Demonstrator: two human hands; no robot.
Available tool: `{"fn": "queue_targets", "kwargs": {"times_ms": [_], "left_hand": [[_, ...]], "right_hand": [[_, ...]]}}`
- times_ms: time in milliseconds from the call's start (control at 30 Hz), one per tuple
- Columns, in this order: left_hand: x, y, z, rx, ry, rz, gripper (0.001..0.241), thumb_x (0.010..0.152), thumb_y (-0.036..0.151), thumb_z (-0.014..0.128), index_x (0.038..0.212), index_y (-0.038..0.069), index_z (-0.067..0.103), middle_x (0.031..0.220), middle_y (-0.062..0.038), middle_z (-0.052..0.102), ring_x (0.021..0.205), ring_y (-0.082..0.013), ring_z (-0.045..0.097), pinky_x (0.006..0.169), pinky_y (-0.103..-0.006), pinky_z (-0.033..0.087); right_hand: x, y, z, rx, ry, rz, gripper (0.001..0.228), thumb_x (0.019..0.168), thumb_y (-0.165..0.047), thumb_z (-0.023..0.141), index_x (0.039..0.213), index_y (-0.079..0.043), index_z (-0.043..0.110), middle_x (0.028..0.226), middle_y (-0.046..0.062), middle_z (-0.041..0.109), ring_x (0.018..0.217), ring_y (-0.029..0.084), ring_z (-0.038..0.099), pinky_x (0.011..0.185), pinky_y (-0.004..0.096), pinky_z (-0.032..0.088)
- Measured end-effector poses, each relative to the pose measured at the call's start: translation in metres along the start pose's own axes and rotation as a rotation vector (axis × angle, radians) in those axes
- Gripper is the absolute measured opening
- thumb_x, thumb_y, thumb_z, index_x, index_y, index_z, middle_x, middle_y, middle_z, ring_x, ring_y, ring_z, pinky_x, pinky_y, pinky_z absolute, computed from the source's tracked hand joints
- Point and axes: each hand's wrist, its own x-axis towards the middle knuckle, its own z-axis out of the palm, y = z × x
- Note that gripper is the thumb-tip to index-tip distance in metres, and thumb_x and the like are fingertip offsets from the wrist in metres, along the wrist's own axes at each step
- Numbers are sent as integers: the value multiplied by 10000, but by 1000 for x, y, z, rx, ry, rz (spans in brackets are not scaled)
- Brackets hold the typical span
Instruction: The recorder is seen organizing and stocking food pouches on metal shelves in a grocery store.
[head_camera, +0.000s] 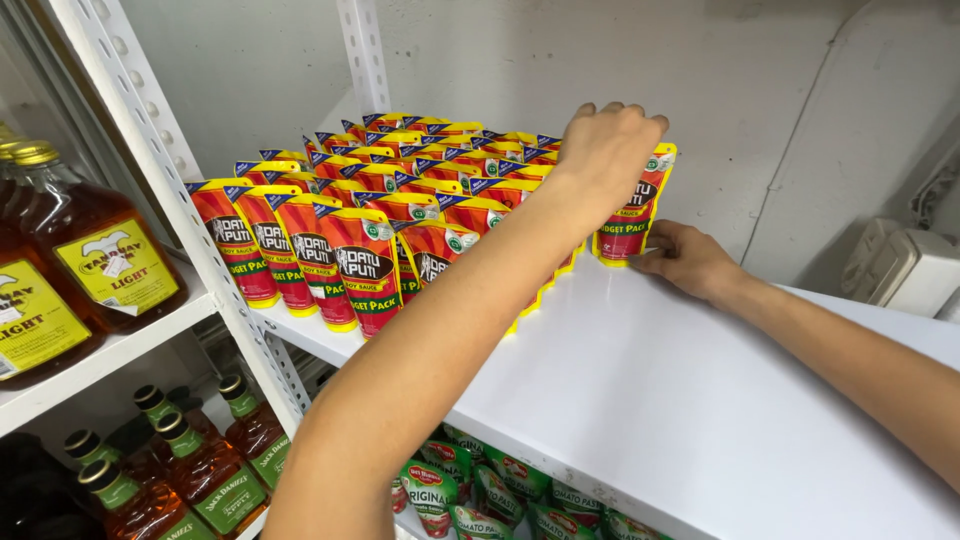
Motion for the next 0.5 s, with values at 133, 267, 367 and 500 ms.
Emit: {"fn": "queue_targets", "kwargs": {"times_ms": [133,267,367,500], "left_hand": [[-24,-8,-36,38,44,38,351,734,70,756,1071,161,727,1027,-76,719,1070,-265,676,955,-493,493],[-60,-19,-84,125,163,129,331,736,50,721,1056,134,732,1041,-90,712,1104,-275,659,1039,-513,450],[-87,-23,-113,138,239,186,298,765,41,695,1052,117,730,1049,-101,703,1147,-283,643,1083,-511,424],[-123,-18,-137,93,326,257,267,817,61,681,1079,93,723,1077,-127,682,1195,-302,609,1112,-516,387]], "right_hand": [[3,-3,-29,-29,-133,-97,809,800,-262,806,1482,-31,437,1358,120,674,1240,239,639,1062,360,492],[-56,-65,-59,-649,-97,-2,1042,796,-452,839,1571,-52,270,1448,181,563,1312,344,580,1083,415,497],[-111,-121,-65,-800,-89,21,985,835,-440,792,1581,-56,277,1283,192,670,1209,362,655,1010,444,549],[-191,-197,-50,-984,29,-23,860,922,-375,742,1584,-46,303,987,233,743,984,406,712,831,490,577]]}}
